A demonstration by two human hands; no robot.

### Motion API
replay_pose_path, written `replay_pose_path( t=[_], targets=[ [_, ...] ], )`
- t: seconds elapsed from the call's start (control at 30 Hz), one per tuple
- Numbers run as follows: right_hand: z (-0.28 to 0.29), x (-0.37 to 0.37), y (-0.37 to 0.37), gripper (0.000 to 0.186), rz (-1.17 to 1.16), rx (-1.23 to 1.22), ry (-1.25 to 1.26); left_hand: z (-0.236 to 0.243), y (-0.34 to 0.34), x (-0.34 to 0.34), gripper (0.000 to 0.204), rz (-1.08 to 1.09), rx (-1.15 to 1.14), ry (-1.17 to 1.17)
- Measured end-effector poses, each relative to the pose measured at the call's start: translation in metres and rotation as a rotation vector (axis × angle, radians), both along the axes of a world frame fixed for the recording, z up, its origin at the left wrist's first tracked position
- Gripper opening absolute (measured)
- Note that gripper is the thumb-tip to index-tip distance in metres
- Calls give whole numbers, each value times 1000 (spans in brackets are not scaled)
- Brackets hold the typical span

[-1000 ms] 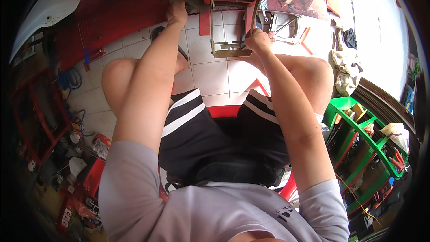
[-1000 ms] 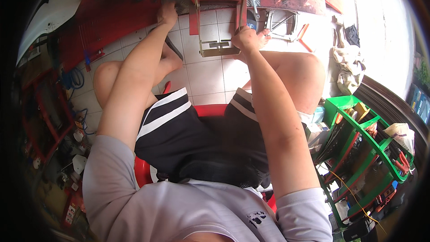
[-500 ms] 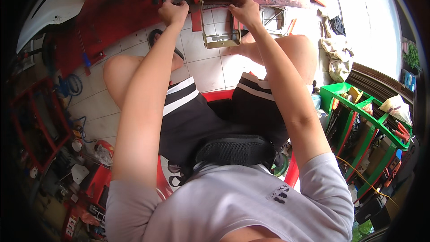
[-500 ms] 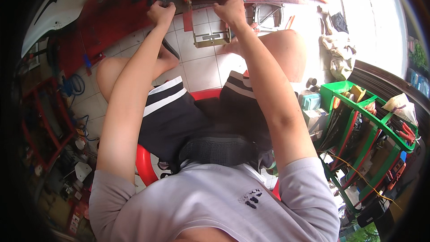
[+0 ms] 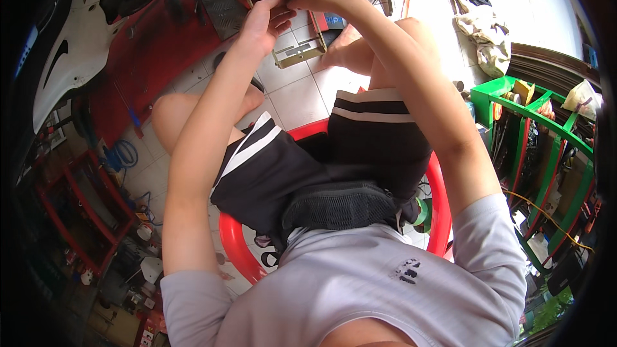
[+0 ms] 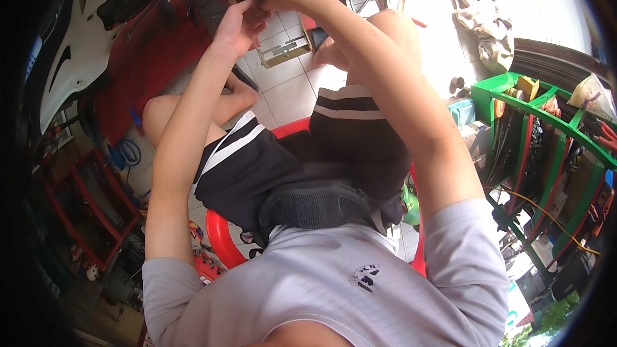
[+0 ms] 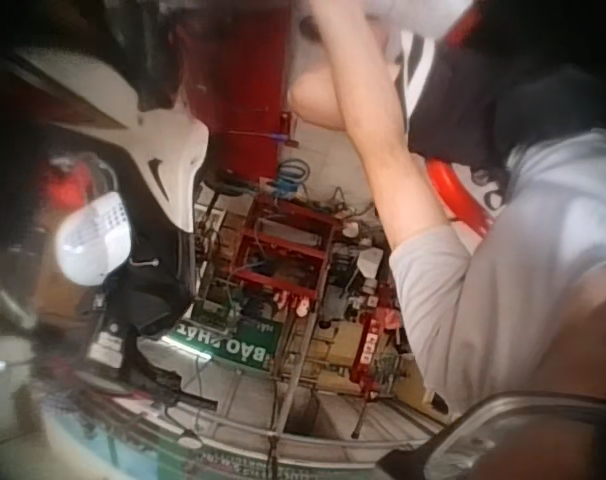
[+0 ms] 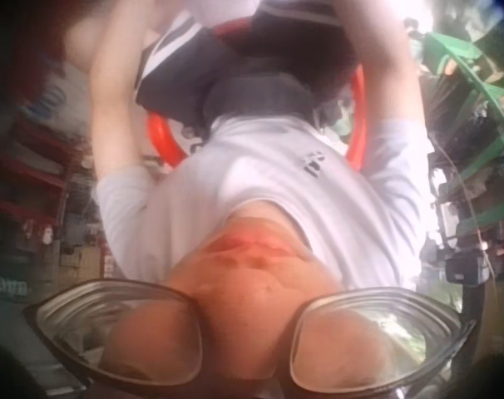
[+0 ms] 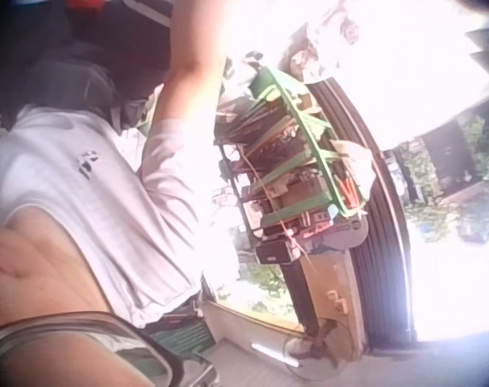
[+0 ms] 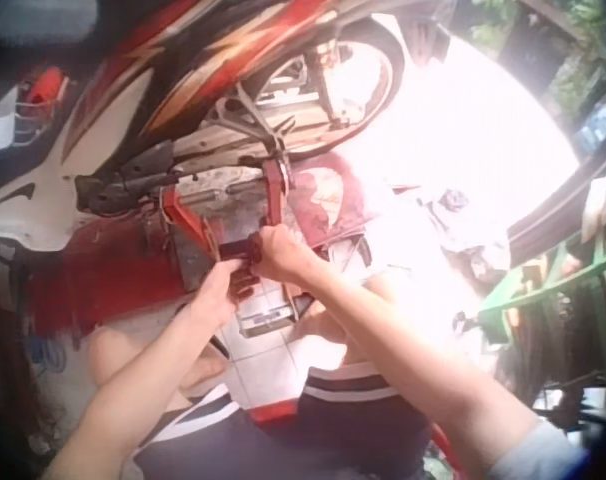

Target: The person sits on a stool and works on a mechanical assembly clamped in a red vise. They use a wrench to loosen and tighten bolts, remove a metal rod, and manipulate various small components within the assembly.

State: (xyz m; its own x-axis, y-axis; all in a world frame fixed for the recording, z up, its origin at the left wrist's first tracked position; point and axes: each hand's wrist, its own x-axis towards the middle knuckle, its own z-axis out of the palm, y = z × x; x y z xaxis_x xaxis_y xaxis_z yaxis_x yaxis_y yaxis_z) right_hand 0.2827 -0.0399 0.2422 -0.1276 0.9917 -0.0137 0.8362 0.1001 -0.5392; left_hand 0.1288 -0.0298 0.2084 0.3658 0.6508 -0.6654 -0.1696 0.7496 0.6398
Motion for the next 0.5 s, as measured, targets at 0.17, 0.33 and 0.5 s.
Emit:
replay_pose_path(
  t=[0.17,0.33,0.5],
  targets=[
    [-30,18,16,20,192,-90,-120,-21,-6,12,22,-156,7,-34],
    [-73,20,18,11,297,-971,-447,-64,-22,-6,37,-855,599,634],
    [-140,38,-13,8,22,-1208,-392,-92,-60,-20,42,-1333,1020,863]
  ],
)
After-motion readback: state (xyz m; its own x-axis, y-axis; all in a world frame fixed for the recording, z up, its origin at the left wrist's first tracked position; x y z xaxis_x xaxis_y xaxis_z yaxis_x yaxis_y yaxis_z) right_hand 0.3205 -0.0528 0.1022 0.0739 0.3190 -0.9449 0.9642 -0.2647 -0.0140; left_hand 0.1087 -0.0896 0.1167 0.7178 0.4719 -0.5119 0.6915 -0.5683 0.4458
